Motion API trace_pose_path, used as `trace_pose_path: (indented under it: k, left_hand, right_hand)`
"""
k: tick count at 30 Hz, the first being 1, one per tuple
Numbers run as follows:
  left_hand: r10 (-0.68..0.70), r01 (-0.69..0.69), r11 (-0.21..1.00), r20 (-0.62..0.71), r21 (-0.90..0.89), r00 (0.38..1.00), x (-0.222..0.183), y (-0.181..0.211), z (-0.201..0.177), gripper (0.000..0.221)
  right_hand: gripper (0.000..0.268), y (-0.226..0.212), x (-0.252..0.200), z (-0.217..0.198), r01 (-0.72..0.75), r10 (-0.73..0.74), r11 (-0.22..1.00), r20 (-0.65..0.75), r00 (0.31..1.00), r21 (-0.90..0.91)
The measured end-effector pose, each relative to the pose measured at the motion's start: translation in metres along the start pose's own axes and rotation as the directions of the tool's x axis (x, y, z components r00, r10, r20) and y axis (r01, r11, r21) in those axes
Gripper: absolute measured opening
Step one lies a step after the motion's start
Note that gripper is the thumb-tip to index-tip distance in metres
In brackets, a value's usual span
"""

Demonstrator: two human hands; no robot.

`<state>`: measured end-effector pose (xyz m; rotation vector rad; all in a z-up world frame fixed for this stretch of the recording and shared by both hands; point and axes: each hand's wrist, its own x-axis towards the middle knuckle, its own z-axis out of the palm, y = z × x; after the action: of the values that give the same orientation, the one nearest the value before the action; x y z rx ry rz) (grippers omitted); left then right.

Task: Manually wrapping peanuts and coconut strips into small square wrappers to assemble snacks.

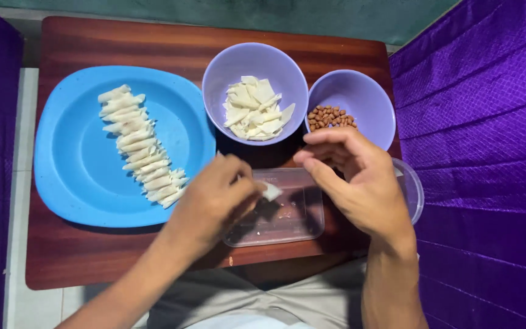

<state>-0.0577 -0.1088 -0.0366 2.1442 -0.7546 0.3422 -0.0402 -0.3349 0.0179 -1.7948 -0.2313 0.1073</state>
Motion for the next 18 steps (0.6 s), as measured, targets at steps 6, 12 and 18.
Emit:
trace_pose_path:
  k: [6, 12, 18]
  left_hand:
    - [-0.084, 0.076, 0.996, 0.216, 0.044, 0.973, -0.022, -0.005, 0.003, 0.015]
    - [-0.045, 0.018, 0.993, 0.227, 0.119, 0.973, -0.005, -0.012, -0.015, 0.011]
    - [-0.075, 0.075, 0.997, 0.015, 0.007, 0.997, 0.013, -0.020, -0.029, 0.014]
  right_hand:
    - [0.020, -0.021, 0.040, 0.020, 0.122, -0.149, 0.888, -0.026, 0.988, -0.443]
    - [0.029, 0.027, 0.119, 0.037, 0.078, -0.111, 0.595, 0.014, 0.994, -0.800]
    - [0.034, 0.048, 0.145, 0.045, -0.034, -0.021, 0.577, -0.057, 0.998, -0.816]
